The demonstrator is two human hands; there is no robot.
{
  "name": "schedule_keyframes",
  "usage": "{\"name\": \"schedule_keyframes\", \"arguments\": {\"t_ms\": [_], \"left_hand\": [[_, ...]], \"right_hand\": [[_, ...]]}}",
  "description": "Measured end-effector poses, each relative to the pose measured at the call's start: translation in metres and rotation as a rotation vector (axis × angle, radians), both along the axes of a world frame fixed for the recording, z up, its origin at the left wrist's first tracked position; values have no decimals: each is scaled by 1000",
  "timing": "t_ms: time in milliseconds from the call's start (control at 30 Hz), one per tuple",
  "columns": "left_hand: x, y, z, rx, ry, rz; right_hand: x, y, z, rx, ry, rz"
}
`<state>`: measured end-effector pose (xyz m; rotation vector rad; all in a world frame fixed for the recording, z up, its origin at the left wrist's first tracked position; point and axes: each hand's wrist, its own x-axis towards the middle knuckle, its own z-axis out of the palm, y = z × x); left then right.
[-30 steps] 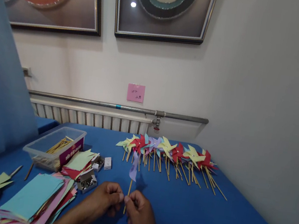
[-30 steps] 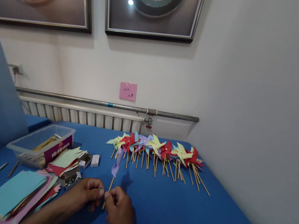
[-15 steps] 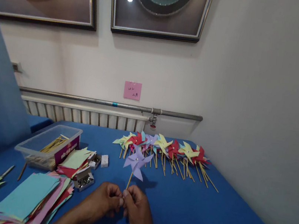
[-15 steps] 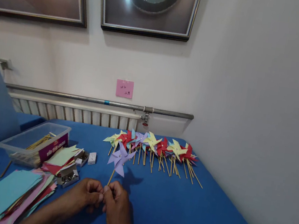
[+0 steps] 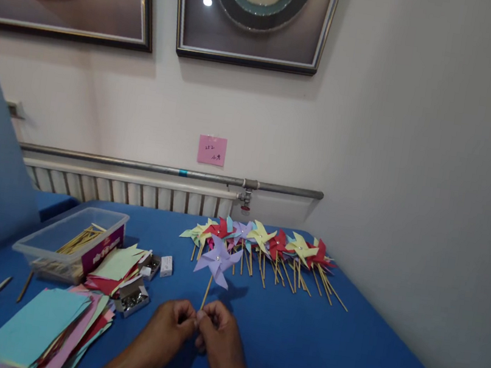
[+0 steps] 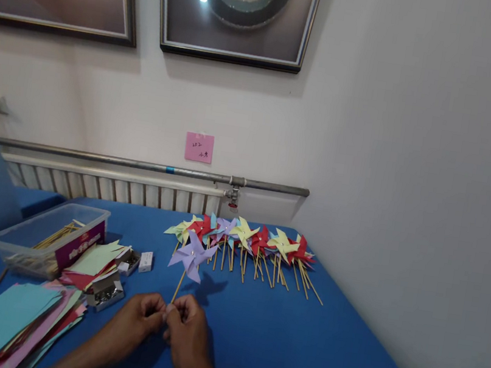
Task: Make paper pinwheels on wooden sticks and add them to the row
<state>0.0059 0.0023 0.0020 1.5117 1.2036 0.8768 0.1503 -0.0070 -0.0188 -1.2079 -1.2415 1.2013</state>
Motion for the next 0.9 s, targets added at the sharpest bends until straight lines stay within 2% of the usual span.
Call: {"name": "schedule_keyframes", "arguments": {"t_ms": [333,533,900], "left_hand": [[0,-3,6,25,58,-49],[3,-4,2,100,170,18],[4,-8,2,218,370,-27]], "right_hand": [[1,-1,3,17,-21,-18],[1,3,-2,-2,-20,-25],[16,9,1,-8,-114,-67]]}}
